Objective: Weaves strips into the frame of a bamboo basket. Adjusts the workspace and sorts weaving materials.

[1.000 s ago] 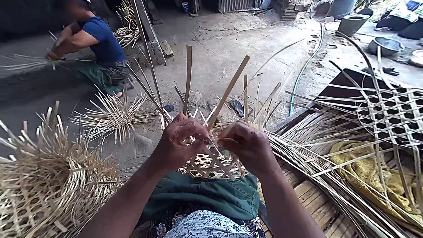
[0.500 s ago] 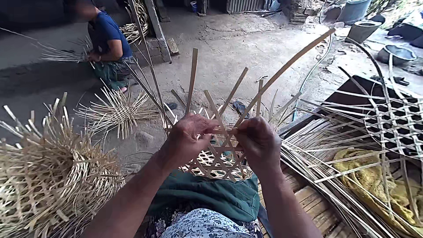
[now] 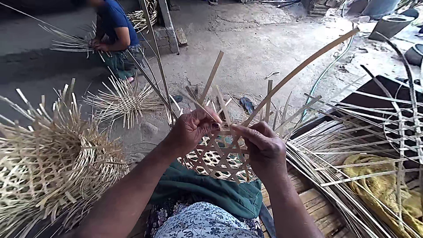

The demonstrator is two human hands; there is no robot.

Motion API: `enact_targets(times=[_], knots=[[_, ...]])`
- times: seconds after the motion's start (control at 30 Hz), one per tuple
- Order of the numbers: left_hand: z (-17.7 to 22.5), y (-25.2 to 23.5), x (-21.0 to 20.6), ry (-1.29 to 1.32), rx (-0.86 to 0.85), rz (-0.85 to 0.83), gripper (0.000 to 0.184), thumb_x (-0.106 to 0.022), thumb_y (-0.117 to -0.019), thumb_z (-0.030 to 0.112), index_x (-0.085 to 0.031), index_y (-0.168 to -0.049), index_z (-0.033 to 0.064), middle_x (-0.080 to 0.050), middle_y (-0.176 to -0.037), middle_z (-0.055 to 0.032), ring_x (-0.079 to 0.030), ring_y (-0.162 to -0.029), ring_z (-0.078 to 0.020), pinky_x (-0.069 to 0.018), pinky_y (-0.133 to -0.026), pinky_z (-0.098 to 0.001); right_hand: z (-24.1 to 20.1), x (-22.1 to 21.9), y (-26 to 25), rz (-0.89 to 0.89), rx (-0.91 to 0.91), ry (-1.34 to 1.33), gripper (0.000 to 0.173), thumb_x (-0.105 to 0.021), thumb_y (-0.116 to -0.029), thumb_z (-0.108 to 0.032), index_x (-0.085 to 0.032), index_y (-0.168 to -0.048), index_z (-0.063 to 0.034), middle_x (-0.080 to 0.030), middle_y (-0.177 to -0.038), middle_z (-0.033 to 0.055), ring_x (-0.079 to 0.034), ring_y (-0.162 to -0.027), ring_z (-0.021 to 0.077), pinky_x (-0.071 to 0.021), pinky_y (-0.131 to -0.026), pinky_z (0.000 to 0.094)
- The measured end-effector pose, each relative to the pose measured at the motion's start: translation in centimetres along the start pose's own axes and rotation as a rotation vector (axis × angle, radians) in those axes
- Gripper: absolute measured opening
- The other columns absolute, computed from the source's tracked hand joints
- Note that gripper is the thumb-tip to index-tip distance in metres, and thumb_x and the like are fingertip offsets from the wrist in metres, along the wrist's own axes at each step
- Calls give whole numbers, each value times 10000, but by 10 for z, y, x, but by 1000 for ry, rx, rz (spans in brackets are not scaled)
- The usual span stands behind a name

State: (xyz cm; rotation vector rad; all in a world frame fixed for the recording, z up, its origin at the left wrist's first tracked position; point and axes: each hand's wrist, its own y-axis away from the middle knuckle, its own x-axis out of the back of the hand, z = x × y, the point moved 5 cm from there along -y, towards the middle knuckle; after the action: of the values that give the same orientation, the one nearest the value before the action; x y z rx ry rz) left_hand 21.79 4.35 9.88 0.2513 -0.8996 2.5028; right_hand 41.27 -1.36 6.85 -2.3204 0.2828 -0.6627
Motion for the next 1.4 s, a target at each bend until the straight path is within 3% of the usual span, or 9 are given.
enact_targets(times=[0.17,0.37,0.53,0.67,0.8,0.97,1.1,1.23,1.4], knots=[[20,-1,-9,-433,-97,-1,413,-698,-951,144,-603,-1338,34,-730,-1000,8,-628,-774,-33,-545,-710,-198,-6,15,0,55,6,-1,266,-616,-1005,-89,-757,-1224,-143,-614,-875,21,-565,-683,34,-504,-589,183],[32,17,-17,-528,-333,37,235,-669,-994,222,-729,-1150,57,-731,-1118,-74,-663,-975,-115,-533,-881,-284,-2,69,29,277,-7,12,300,-652,-1016,-153,-680,-1315,-148,-663,-1139,26,-677,-788,68,-622,-660,250],[17,73,23,-309,-318,419,381,-626,-1015,398,-582,-1391,348,-624,-1367,96,-607,-1241,-131,-522,-1027,-358,75,101,96,234,-327,213,268,-626,-1000,-149,-715,-1220,-23,-707,-1028,105,-677,-770,94,-600,-684,264],[-59,133,62,110,173,945,471,-377,-1105,225,-283,-1536,58,-532,-1408,-37,-567,-1233,-114,-507,-997,-290,121,95,183,-267,-837,503,279,-594,-1026,-209,-737,-1224,-74,-723,-1100,200,-712,-961,351,-559,-881,579],[-120,175,44,558,520,930,455,-229,-1143,269,-436,-1461,19,-659,-1316,-70,-688,-1107,-159,-583,-905,-304,149,78,268,-680,-1182,561,316,-646,-996,-228,-721,-1268,-86,-676,-1241,262,-645,-1153,469,-479,-984,680],[-118,171,33,576,528,873,426,-269,-1132,291,-508,-1408,73,-671,-1309,-48,-688,-1125,-176,-595,-898,-371,141,70,310,-689,-1249,618,502,-745,-925,-227,-632,-1379,-43,-585,-1334,341,-601,-1189,527,-485,-982,677],[-108,168,31,447,530,920,404,-305,-1123,192,-449,-1430,-29,-569,-1414,-99,-586,-1235,-130,-521,-997,-335,139,66,319,-680,-1218,644,584,-735,-909,-166,-559,-1450,-37,-577,-1348,347,-581,-1220,533,-468,-990,691],[-104,170,31,503,510,981,345,-331,-1109,159,-499,-1353,-18,-644,-1269,-99,-645,-1116,-147,-556,-937,-330,142,68,325,-695,-1232,612,642,-734,-900,-158,-515,-1496,-63,-590,-1338,341,-597,-1200,534,-467,-982,702],[-88,183,32,473,513,1025,388,-292,-1108,180,-472,-1407,11,-624,-1290,-123,-643,-1124,-215,-564,-922,-392,152,69,339,-678,-1199,478,585,-811,-833,-178,-633,-1371,-33,-680,-1163,336,-632,-1111,552,-450,-964,745]])
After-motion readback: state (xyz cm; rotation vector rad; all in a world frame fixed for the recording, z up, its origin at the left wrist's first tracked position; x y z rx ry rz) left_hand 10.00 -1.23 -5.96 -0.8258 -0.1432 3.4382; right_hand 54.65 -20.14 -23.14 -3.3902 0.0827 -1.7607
